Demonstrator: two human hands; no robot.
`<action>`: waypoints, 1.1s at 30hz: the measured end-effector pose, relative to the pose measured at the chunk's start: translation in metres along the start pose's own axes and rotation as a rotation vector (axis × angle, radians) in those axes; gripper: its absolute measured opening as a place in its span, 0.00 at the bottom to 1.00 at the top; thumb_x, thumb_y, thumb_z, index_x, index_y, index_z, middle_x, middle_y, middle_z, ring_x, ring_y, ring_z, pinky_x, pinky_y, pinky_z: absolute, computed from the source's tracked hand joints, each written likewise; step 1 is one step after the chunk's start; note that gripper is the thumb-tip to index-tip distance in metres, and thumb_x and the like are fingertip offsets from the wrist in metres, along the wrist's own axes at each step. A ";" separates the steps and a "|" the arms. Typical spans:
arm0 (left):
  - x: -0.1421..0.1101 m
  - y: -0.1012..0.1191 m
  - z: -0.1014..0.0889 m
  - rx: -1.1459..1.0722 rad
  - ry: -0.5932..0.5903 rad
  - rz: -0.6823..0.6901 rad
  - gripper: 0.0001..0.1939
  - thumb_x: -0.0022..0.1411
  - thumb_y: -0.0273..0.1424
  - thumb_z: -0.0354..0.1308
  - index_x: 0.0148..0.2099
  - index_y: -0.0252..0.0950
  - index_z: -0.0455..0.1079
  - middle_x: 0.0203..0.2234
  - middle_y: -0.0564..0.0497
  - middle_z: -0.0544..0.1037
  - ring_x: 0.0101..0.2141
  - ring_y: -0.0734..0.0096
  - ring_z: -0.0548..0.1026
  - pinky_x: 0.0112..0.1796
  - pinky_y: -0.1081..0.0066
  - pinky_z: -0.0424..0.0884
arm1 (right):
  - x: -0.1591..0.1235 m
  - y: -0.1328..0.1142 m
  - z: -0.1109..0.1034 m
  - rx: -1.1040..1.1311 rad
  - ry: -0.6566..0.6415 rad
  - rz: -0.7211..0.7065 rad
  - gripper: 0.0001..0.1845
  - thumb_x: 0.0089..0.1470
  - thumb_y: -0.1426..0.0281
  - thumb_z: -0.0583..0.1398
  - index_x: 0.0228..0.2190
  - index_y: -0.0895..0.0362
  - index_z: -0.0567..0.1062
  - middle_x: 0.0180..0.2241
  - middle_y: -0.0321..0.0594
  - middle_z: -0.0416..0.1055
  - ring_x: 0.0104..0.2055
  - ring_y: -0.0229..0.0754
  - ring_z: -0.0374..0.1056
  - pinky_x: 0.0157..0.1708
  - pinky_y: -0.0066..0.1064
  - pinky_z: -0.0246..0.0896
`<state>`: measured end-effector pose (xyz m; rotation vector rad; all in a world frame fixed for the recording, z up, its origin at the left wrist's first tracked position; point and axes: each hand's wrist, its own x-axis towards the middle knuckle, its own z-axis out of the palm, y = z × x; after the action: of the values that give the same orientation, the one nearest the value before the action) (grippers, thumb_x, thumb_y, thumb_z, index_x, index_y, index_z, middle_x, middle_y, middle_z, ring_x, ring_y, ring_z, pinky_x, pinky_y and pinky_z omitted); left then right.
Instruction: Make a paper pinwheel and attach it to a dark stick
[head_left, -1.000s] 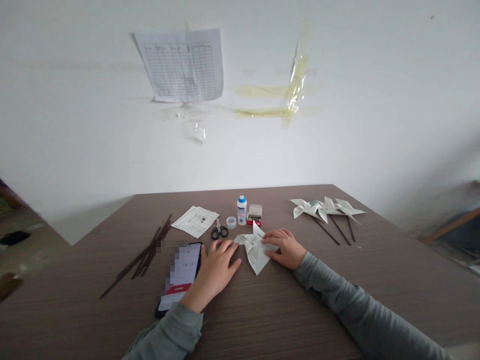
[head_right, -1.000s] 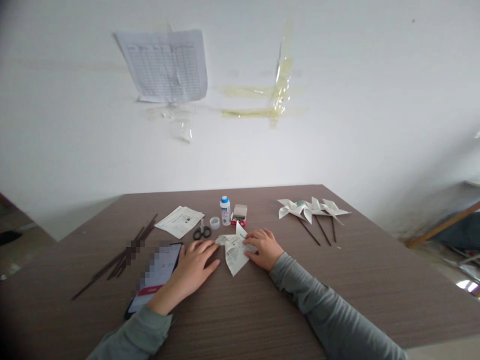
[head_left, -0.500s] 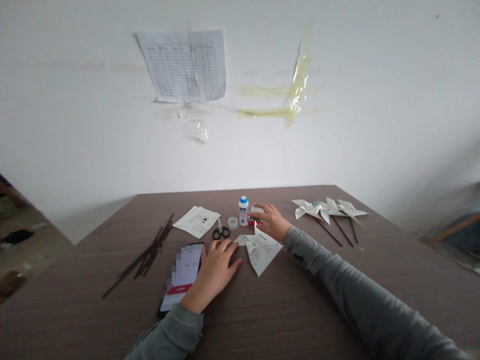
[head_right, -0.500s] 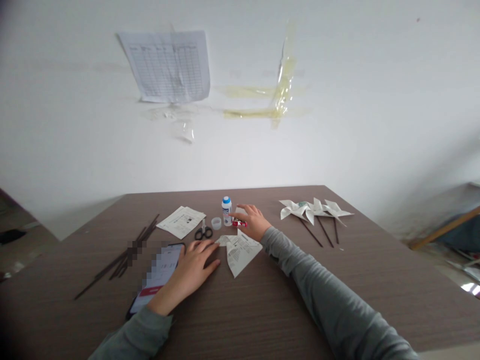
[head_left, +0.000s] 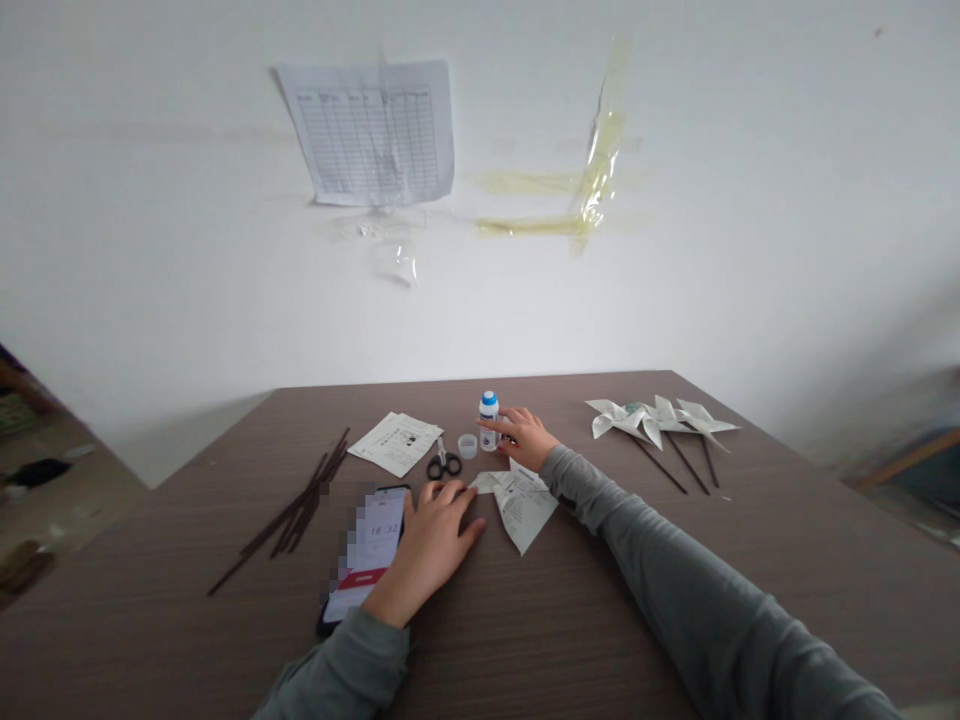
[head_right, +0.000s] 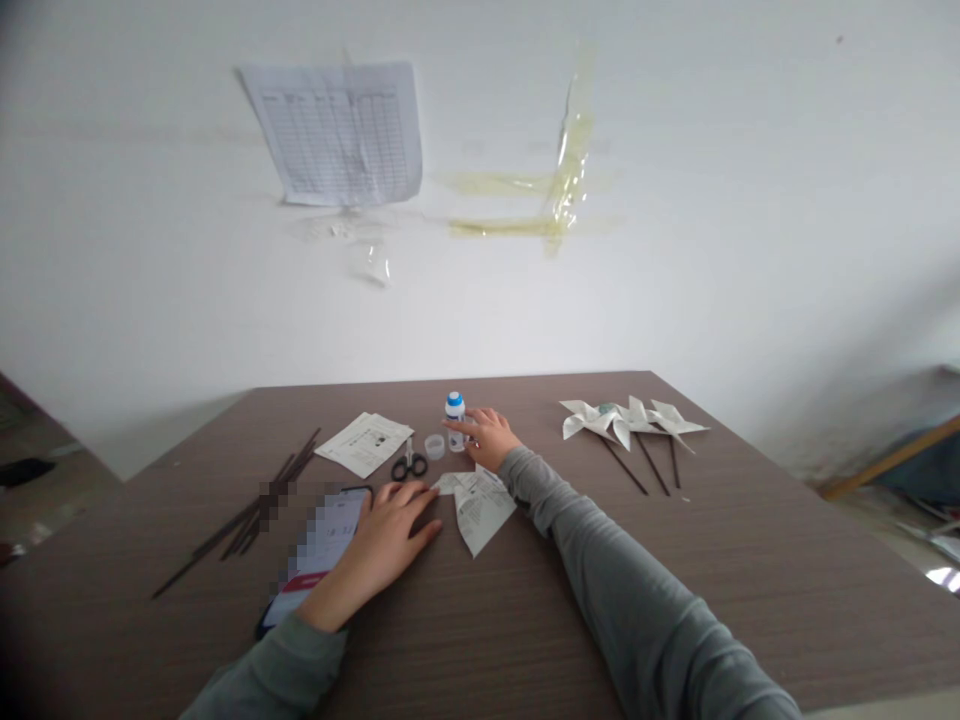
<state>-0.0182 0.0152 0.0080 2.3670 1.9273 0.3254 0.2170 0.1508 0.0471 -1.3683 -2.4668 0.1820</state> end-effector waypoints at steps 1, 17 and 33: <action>0.000 -0.001 0.001 -0.002 -0.002 0.001 0.25 0.85 0.35 0.71 0.78 0.53 0.89 0.77 0.42 0.87 0.78 0.24 0.78 0.81 0.20 0.73 | 0.000 0.000 0.000 -0.005 0.007 0.001 0.45 0.76 0.80 0.65 0.84 0.35 0.80 0.83 0.47 0.78 0.81 0.62 0.70 0.82 0.58 0.70; -0.002 0.004 -0.008 0.035 -0.036 0.002 0.25 0.87 0.36 0.68 0.80 0.52 0.87 0.79 0.42 0.86 0.78 0.29 0.77 0.81 0.22 0.72 | -0.013 0.020 0.003 0.079 0.290 -0.055 0.44 0.75 0.84 0.58 0.78 0.39 0.88 0.73 0.50 0.86 0.77 0.62 0.71 0.80 0.58 0.70; -0.005 0.017 -0.020 0.033 -0.036 -0.001 0.28 0.87 0.33 0.67 0.82 0.49 0.86 0.81 0.41 0.85 0.80 0.28 0.79 0.82 0.17 0.71 | -0.069 0.057 0.012 0.107 0.491 -0.019 0.38 0.69 0.82 0.63 0.68 0.40 0.95 0.50 0.49 0.86 0.60 0.63 0.77 0.71 0.62 0.78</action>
<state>-0.0073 0.0051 0.0298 2.3754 1.9334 0.2512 0.2931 0.1237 0.0061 -1.1765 -2.0308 -0.0267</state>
